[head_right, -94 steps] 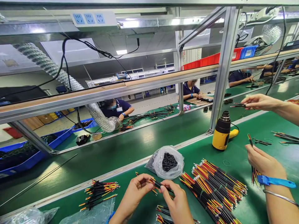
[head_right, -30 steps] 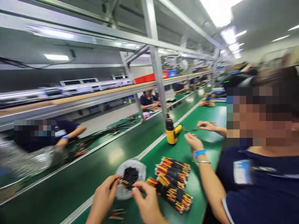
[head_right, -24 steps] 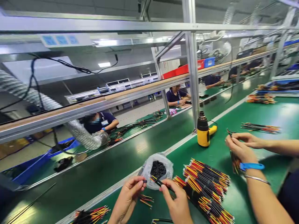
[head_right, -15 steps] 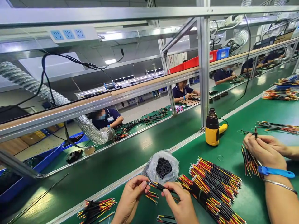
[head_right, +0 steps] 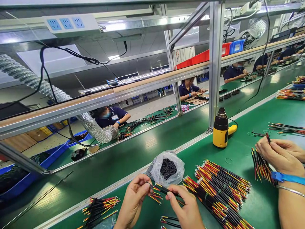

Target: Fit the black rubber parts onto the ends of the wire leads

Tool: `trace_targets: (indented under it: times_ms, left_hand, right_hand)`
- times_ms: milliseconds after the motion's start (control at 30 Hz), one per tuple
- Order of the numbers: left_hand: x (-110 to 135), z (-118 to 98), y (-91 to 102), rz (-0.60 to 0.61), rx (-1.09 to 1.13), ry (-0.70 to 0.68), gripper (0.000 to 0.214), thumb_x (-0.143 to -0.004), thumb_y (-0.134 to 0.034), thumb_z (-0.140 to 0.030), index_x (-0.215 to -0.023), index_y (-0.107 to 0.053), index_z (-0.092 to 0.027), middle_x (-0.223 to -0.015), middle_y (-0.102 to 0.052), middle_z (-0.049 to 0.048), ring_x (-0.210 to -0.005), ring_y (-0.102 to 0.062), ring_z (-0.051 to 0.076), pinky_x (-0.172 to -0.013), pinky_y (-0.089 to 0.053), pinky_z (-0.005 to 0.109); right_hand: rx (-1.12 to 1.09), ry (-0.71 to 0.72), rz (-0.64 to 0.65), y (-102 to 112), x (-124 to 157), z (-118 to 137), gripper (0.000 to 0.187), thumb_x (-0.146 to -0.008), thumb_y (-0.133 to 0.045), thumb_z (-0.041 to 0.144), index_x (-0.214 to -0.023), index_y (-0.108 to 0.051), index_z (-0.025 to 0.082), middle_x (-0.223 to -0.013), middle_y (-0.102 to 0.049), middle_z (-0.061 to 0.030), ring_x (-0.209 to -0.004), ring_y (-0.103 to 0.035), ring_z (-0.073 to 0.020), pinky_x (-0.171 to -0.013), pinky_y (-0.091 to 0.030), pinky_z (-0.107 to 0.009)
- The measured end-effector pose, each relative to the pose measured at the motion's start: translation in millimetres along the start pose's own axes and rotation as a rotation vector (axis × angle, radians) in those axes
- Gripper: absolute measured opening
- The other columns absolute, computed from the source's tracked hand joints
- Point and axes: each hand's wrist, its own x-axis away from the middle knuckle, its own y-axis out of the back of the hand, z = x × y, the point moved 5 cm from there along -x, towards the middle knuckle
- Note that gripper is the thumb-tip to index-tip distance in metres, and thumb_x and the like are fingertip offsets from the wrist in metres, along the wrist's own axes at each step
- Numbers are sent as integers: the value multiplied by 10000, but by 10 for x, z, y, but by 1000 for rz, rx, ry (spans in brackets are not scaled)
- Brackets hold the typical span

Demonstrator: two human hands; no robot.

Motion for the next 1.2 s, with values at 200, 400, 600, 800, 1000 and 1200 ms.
trace_targets:
  times_ms: [200,400,600,800,1000,1200]
  left_hand:
    - [10,7,1,-125,202,56,222,-690,-871,-252,-807,-700,-171,-801,-670,8,-862,-697,181,-726,-539,220]
    - [6,-33,12,-40,-106,-78,162,-674,-863,-220,-785,-748,-187,-808,-741,24,-704,-666,142,-683,-539,226]
    - [68,-120,23,-37,-468,-288,211,-636,-835,-84,-770,-784,-239,-726,-724,-15,-699,-651,155,-646,-513,217]
    - [120,-320,-14,28,-696,-560,174,-777,-779,-129,-856,-801,-282,-773,-783,-11,-728,-702,165,-694,-540,233]
    - [182,-375,-60,136,-790,-726,206,-839,-728,-116,-966,-787,-268,-813,-793,2,-739,-714,160,-696,-555,235]
    - [190,-372,-82,172,-857,-779,232,-846,-712,-82,-1002,-760,-247,-816,-790,2,-727,-710,157,-690,-555,243]
  right_hand:
    - [-19,42,-28,20,12,50,207,-887,-647,409,-901,-734,221,-770,-761,-45,-672,-734,-215,-680,-597,-263]
    - [-26,43,-27,45,45,-10,180,-908,-635,369,-953,-724,219,-885,-764,-56,-715,-745,-209,-695,-603,-257]
    - [60,165,-30,71,29,97,96,-916,-627,268,-976,-700,247,-779,-757,-4,-767,-721,-198,-733,-570,-252]
    - [123,338,-31,64,31,244,125,-913,-612,178,-991,-662,263,-782,-732,25,-753,-673,-173,-743,-525,-261]
    - [185,436,-37,46,46,307,150,-916,-601,147,-1022,-631,249,-781,-713,18,-734,-651,-176,-735,-504,-297]
    - [271,560,-33,18,65,304,223,-882,-609,70,-1053,-602,212,-833,-710,-15,-713,-636,-176,-757,-495,-351]
